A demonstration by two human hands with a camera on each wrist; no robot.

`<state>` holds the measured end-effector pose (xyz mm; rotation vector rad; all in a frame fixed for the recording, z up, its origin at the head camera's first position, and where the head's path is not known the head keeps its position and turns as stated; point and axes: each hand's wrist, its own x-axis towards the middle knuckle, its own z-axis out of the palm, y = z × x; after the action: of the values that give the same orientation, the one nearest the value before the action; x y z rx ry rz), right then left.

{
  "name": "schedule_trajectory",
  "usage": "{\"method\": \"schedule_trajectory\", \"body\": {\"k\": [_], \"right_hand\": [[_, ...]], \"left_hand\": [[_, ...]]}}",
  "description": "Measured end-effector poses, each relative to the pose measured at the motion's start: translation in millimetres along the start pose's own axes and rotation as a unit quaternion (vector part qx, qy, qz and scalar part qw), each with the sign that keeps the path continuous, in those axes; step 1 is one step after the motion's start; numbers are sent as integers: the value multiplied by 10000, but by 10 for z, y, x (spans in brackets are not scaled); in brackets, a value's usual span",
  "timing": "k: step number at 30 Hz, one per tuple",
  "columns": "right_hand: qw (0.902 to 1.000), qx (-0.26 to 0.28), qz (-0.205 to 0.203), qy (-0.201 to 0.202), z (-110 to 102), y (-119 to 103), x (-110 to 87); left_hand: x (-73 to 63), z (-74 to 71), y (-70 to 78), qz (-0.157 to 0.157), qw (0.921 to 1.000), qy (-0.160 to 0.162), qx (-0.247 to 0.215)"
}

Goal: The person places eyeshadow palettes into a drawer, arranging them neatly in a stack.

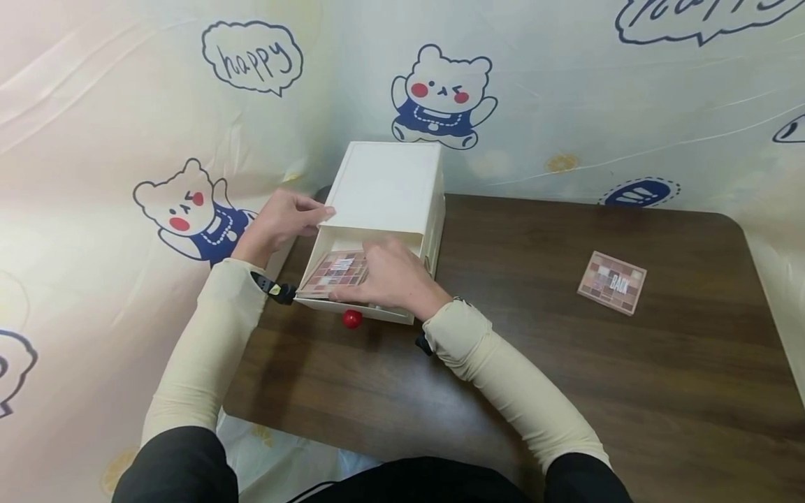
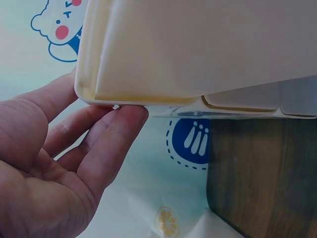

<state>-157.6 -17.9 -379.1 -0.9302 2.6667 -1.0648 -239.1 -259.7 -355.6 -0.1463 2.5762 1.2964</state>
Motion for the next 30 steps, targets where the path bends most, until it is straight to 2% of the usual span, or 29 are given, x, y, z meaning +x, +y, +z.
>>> {"method": "schedule_trajectory", "body": {"k": [6,18,23,30], "right_hand": [[9993,-377,8,-56,-22,-16,-29],[9978,259,-548,269,-236,-22,-182],[9987,193,-290,366,-359,59,-358],[9981,22,-66,619,-587,313,-631]], "left_hand": [[-9,-2,5,-34,10000,-27,-15],[-9,-11,-10,9,10000,-12,22],[-3,5,4,1,10000,-43,61],[6,-6,-3,-46,9999,3,121]]}}
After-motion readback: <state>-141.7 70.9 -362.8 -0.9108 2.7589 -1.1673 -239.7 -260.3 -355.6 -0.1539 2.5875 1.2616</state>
